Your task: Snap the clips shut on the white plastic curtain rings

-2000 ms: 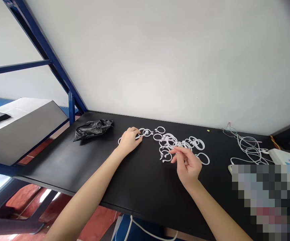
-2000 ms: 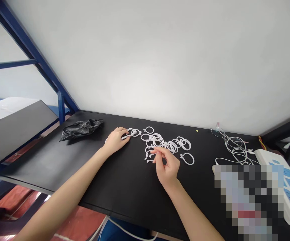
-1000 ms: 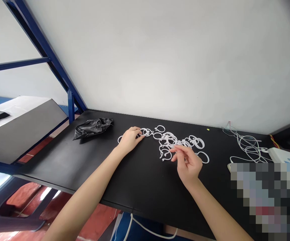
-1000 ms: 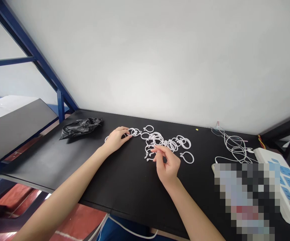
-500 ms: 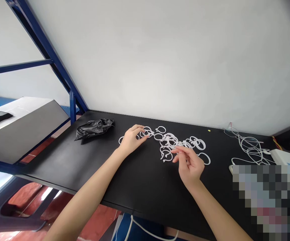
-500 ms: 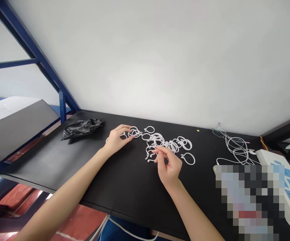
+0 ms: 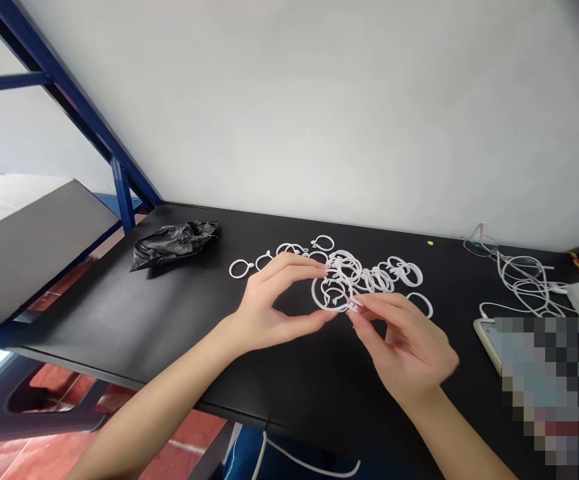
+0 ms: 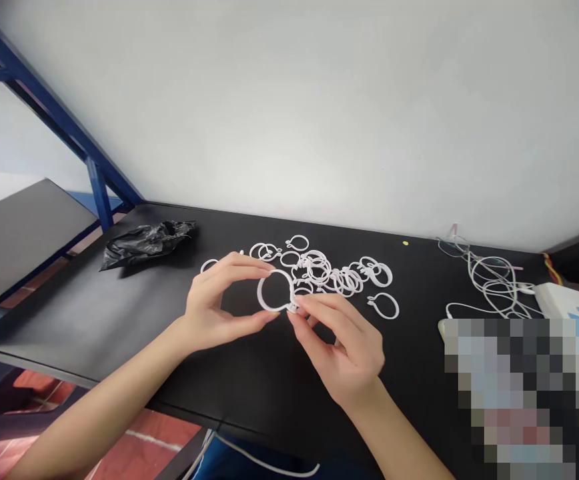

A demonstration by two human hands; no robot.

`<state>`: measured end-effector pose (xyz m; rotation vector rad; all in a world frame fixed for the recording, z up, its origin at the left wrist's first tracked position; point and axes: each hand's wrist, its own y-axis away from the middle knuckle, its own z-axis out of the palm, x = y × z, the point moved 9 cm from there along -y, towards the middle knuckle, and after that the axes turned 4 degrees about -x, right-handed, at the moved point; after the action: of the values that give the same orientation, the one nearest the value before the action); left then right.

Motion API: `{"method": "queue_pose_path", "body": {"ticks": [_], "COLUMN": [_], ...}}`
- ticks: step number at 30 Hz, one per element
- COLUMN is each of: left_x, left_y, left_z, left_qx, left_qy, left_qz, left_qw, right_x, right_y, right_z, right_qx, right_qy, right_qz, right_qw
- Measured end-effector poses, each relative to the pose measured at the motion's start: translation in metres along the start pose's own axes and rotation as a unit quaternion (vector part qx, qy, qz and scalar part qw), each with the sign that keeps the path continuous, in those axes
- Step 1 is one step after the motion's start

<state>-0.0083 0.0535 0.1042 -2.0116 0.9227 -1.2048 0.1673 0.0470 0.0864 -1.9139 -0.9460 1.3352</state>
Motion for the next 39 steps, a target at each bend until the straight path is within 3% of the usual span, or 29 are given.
{"method": "queue_pose_path", "body": {"ticks": [3, 11, 16, 29, 39], "left_x": [0.010, 0.015, 0.020, 0.013, 0.009], "left_y": [-0.001, -0.003, -0.005, -0.003, -0.003], "left_z": [-0.005, -0.005, -0.007, -0.006, 0.007], "left_qx": [0.018, -0.005, 0.002, 0.024, -0.032], "left_qy": [0.012, 0.041, 0.022, 0.058, 0.125], "left_qz": [0.007, -0.010, 0.017, -0.006, -0.037], "left_qw": [1.000, 0.999, 1.000, 0.998, 0.991], "right_x": [-0.009, -0.020, -0.021, -0.022, -0.015], "right_y": [0.000, 0.000, 0.000, 0.000, -0.003], "right_z": [-0.006, -0.008, -0.010, -0.013, -0.010], "right_qx": [-0.017, -0.047, -0.030, 0.000, -0.023], "right_qy": [0.030, 0.008, 0.027, 0.038, -0.018], "right_qz": [0.004, -0.005, 0.002, -0.002, 0.034], "right_qw": [0.999, 0.999, 0.999, 0.999, 0.999]}}
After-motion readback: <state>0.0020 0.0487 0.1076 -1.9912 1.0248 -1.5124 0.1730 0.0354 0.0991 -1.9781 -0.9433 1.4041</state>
